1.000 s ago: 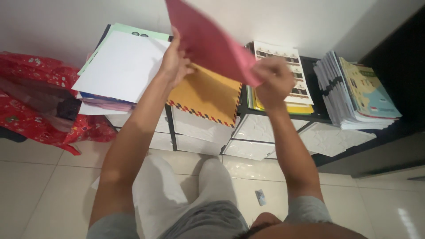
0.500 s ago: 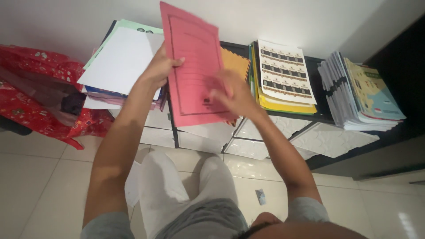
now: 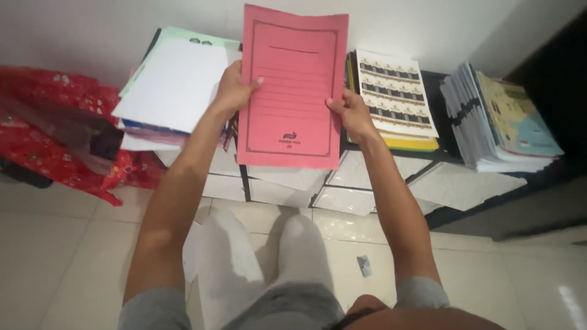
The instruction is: Organizing various papers, books, and folders on a low shelf.
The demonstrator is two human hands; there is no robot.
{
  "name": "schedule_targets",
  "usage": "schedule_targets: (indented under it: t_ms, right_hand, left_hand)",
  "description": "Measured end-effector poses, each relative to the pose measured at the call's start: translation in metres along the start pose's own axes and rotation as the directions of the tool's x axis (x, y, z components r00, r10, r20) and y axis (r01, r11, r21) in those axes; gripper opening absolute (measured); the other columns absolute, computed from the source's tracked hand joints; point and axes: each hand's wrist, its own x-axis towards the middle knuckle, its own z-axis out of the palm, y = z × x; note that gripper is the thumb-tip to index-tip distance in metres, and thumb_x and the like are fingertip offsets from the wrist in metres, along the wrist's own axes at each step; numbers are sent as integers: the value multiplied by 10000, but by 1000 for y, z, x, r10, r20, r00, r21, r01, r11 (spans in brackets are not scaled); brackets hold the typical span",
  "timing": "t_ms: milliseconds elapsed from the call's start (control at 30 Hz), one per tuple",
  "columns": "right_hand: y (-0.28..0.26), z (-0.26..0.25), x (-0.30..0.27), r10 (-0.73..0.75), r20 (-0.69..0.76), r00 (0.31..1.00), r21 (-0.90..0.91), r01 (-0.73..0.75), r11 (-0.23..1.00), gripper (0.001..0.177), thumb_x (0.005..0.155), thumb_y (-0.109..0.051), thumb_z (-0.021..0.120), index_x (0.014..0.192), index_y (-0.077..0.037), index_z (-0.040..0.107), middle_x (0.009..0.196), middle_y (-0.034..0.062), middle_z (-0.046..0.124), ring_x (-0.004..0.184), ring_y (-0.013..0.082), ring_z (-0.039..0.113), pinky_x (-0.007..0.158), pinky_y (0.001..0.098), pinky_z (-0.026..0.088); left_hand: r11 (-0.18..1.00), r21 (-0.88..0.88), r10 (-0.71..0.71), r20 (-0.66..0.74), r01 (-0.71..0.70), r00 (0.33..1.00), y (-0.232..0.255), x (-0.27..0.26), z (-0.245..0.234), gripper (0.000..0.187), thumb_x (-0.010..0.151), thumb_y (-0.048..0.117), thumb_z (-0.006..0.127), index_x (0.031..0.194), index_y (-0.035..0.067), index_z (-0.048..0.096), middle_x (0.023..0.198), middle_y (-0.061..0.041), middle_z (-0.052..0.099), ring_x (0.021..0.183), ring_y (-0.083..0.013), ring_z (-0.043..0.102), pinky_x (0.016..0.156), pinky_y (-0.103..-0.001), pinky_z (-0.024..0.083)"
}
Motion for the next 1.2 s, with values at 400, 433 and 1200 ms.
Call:
schedule_targets:
  t_ms: [400, 433, 1200]
  right_hand:
    - [-99, 21, 26, 299, -140, 944, 277, -252, 927, 355, 995, -66, 564, 1348, -62, 600, 1142, 94, 727, 982, 171, 727, 846, 300, 630]
    - [-104, 20, 29, 308, -138, 941, 277, -262, 925, 355, 995, -66, 564, 1348, -62, 600, 1142, 94, 727, 982, 171, 727, 846, 300, 630]
    - [-376, 86, -24, -97, -648, 755, -334, -168, 928, 256, 895, -102, 779, 1128, 5, 766, 972, 132, 790, 793, 127, 723, 707, 266, 574]
  left_hand:
    - [981, -188, -28, 90, 45, 996, 42, 15, -11, 391, 958, 112, 731, 1309, -21, 622, 1189, -115, 730, 1069, -184, 674, 919, -340, 554]
    - [980, -190, -38, 90, 54, 995, 57, 15, -16, 391, 958, 112, 731, 1309, -21, 622, 1189, -115, 730, 1069, -184, 674, 919, -340, 554]
    - [894, -335, -348, -101, 297, 932, 294, -8, -81, 336, 925, 79, 742, 1230, -24, 645, 1114, -104, 747, 995, -161, 691, 882, -311, 560]
